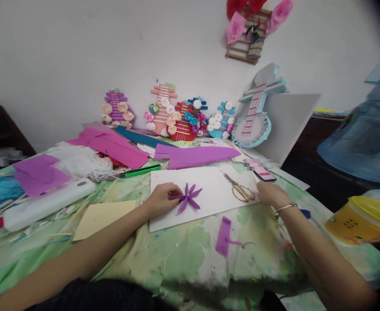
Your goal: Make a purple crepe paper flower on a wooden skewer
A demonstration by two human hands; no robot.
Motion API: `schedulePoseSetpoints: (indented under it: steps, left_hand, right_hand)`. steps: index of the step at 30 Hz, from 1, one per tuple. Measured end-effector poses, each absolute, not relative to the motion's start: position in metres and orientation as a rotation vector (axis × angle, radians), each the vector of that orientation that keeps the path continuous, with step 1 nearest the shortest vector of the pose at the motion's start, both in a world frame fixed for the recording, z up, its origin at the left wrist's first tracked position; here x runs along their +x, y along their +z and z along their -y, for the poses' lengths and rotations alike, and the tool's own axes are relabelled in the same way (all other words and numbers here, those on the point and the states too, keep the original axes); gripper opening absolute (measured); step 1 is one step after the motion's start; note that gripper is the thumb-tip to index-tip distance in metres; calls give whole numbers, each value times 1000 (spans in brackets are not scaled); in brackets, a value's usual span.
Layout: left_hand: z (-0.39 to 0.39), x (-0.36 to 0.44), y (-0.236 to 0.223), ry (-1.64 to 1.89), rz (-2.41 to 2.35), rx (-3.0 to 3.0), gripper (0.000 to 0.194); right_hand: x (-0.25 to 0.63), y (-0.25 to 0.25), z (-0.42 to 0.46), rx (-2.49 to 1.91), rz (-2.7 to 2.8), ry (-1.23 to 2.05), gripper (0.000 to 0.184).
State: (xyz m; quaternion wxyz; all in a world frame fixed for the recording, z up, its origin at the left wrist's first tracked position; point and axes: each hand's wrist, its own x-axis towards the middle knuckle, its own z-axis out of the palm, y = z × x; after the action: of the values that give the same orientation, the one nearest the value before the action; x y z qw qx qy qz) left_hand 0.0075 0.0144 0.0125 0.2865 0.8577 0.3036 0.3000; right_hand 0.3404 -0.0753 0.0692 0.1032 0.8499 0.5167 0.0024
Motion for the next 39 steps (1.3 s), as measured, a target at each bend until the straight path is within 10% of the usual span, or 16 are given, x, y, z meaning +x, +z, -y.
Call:
schedulePoseSetpoints:
  steps: [10, 39]
  left_hand:
    - [-15, 4, 12, 732, -695, 2282, 9]
    - [-18, 5, 12, 691, -821, 2143, 31]
  right_hand:
    - [247, 72, 29, 2288, -2735, -399, 23]
    - [188, 16, 21, 2298, -2682, -1093, 14]
